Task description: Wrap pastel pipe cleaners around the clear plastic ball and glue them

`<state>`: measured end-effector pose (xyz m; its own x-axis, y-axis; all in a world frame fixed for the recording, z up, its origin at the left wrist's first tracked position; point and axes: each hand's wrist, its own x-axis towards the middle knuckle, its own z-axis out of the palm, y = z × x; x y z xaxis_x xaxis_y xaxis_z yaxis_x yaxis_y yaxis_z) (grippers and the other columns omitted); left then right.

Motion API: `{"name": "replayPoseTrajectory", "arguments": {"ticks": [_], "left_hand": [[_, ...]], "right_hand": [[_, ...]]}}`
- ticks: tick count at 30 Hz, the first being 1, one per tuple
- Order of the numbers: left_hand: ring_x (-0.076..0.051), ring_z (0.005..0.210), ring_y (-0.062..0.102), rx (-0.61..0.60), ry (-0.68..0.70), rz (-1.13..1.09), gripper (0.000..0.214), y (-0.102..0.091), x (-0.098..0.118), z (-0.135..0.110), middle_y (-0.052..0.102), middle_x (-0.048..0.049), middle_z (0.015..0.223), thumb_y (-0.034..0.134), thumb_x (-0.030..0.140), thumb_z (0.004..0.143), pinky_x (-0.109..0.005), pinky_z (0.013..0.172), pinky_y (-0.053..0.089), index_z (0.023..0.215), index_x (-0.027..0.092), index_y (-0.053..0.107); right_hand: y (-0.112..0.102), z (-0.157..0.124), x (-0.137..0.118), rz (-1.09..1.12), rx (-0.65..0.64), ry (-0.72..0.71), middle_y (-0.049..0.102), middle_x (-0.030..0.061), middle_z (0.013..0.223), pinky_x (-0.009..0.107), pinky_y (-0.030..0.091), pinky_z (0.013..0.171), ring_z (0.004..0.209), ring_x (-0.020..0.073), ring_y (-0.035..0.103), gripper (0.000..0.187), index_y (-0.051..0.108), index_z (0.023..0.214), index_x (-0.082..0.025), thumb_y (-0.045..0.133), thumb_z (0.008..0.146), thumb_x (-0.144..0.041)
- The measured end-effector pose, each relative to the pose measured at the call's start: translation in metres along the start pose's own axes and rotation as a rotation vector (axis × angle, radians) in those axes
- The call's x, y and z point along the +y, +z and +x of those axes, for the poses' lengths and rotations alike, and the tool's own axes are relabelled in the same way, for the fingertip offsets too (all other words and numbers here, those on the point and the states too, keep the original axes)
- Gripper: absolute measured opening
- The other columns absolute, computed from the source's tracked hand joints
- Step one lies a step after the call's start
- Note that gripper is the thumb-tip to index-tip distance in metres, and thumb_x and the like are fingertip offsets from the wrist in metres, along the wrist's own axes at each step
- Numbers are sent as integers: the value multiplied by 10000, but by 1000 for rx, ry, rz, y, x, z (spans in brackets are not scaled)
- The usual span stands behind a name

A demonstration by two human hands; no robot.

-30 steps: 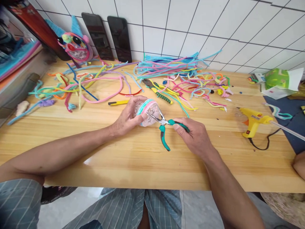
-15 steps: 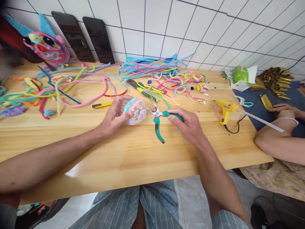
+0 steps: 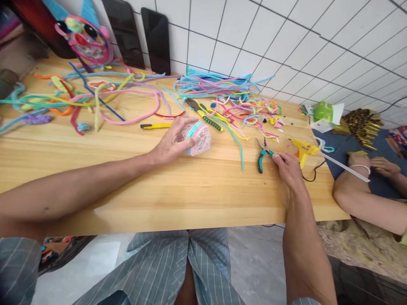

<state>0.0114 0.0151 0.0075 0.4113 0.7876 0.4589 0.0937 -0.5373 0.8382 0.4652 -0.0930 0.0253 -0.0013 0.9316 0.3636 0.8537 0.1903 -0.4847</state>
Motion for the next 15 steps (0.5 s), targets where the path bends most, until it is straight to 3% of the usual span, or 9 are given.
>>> {"name": "replayPoseTrajectory", "arguments": {"ticks": [3, 5, 7, 9, 12, 15], "left_hand": [[-302, 1438, 610, 13, 2, 19, 573, 2, -2, 3, 679, -117, 1471, 747, 477, 960, -476, 1275, 488, 1460, 226, 625], [-302, 1450, 603, 14, -4, 5, 562, 4, -3, 4, 672, -115, 1474, 752, 455, 953, -473, 1281, 482, 1452, 229, 627], [-312, 1457, 600, 8, -3, -20, 558, 5, -4, 5, 667, -123, 1473, 755, 457, 950, -481, 1284, 480, 1440, 220, 630], [-324, 1453, 605, 5, -7, -47, 555, 6, -4, 6, 664, -131, 1473, 755, 476, 953, -500, 1280, 485, 1427, 215, 630], [-329, 1452, 607, 18, -21, -66, 550, 6, -5, 6, 654, -128, 1485, 750, 479, 952, -522, 1274, 493, 1422, 224, 619], [-324, 1440, 608, 28, -22, -73, 557, 7, -6, 6, 650, -131, 1478, 750, 470, 936, -527, 1267, 507, 1416, 224, 612]], "right_hand": [[7, -1, 2, -161, 123, 58, 629, 9, 659, 403, 487, 619, 615, 257, 567, 422, 754, 799, -266, 715, 999, -635], [12, -5, -14, -250, 195, 77, 659, 42, 732, 507, 567, 743, 730, 301, 631, 350, 770, 866, -280, 738, 984, -608], [22, -11, -46, -271, 242, 80, 745, 105, 936, 603, 585, 958, 962, 349, 702, 273, 784, 1025, -293, 774, 972, -561], [38, -13, -91, -217, 212, 35, 777, 143, 1179, 662, 563, 1080, 1160, 382, 717, 400, 757, 1225, -264, 791, 956, -558], [71, -5, -159, -32, 121, -23, 729, 155, 1411, 642, 577, 1133, 1321, 368, 698, 569, 653, 1431, -266, 796, 956, -545], [105, 16, -198, 181, 68, -3, 616, 160, 1617, 667, 490, 1271, 1537, 374, 582, 675, 550, 1514, -296, 794, 929, -530]]}}
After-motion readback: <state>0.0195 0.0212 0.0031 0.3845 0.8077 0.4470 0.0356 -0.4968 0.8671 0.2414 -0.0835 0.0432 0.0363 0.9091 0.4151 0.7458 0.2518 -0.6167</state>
